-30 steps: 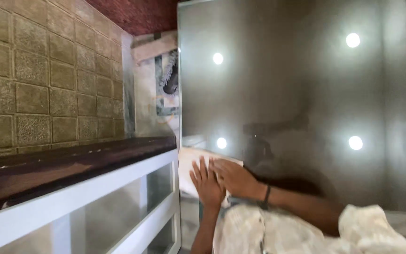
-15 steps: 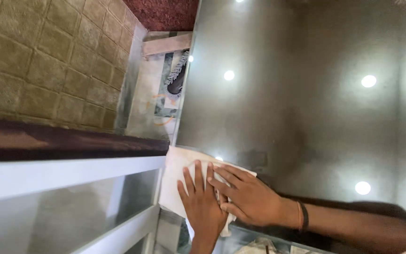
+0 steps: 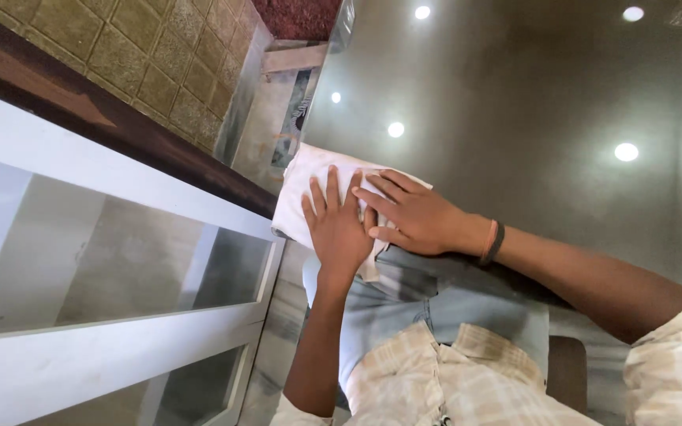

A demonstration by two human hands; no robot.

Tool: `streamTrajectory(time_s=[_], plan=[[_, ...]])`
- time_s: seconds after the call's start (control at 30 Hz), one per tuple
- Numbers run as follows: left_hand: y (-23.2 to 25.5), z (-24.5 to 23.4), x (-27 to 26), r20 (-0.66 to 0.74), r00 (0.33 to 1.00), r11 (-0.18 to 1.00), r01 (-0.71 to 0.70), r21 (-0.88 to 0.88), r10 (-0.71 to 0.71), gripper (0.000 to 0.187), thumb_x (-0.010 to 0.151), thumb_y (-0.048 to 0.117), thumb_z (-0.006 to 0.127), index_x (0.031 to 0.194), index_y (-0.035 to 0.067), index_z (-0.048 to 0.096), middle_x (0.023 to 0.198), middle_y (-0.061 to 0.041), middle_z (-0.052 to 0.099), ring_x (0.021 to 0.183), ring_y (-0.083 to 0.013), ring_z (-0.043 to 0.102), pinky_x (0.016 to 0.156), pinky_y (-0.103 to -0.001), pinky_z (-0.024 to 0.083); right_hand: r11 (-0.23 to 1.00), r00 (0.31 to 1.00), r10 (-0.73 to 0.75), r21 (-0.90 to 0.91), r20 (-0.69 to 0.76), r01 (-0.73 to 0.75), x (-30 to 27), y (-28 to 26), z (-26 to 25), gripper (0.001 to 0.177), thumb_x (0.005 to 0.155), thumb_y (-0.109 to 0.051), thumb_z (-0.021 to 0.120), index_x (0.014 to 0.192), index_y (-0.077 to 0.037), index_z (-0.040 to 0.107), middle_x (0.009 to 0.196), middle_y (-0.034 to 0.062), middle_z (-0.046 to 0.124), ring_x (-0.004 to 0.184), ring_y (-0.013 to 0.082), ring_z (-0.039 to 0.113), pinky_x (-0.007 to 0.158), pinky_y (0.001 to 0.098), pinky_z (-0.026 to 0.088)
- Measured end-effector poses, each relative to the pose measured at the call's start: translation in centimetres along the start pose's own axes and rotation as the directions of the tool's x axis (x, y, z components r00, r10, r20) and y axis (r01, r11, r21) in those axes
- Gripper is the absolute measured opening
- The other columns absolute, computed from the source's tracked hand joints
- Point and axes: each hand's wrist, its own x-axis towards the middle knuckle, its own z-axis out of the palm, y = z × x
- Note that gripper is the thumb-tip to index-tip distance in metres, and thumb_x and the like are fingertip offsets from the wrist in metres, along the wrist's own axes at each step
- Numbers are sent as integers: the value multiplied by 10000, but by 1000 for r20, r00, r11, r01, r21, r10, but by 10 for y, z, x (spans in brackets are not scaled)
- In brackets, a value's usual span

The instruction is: Wiping a glass dining table with a cloth and kemudian folding the cloth.

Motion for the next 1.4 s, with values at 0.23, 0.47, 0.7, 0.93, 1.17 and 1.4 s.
streamTrajectory(time_s=[0.23,0.47,0.7,0.93,1.17,1.4], plan=[[46,6,-24,-69,996,997,-61,-45,58,626,931,412,630,1466,95,560,1579,-213,432,1474,-520,315,1193,-653,178,992,998,-7,-123,66,15,-60,16,-21,667,972,-437,591,1521,-107,405,1587,216,396,1479,405,330,1225,497,255],[57,-3,-36,-245,969,707,-152,-690,-30,185,989,143,684,1148,55,718,1325,-128,682,1286,-341,627,1129,-444,480,950,908,312,-114,278,-292,-157,59,-86,753,751,-293,727,1456,-174,494,1620,109,380,1510,323,296,1190,505,261],[-16,-5,10,-393,917,854,-150,-498,-69,127,997,92,671,1101,50,730,1227,-152,721,1173,-332,660,1055,-434,496,731,763,638,-229,-103,-642,-155,14,-78,555,942,-465,654,1390,-149,569,1527,119,495,1463,338,412,1223,466,350],[-115,1,39,-399,898,941,47,-335,-187,273,1030,167,645,1227,-20,675,1239,-207,699,1174,-413,632,1012,-496,482,712,744,567,-245,-353,-658,-111,-19,-4,703,965,-608,534,1494,-145,523,1550,206,424,1432,477,327,1133,644,197],[-93,-13,45,53,909,899,416,-135,-413,566,1000,560,520,1324,122,670,1127,-247,715,1040,-486,647,856,-568,494,743,818,493,-345,-297,-573,-125,-31,-15,640,1014,-576,460,1550,-226,454,1633,163,366,1511,438,275,1220,616,182],[-98,-6,44,55,894,894,448,-29,-446,551,1014,586,516,1163,111,752,986,-240,743,974,-469,687,830,-562,517,871,905,392,-251,-162,-422,-219,18,-34,515,1062,-403,377,1535,-229,487,1654,124,402,1538,361,320,1250,523,210]])
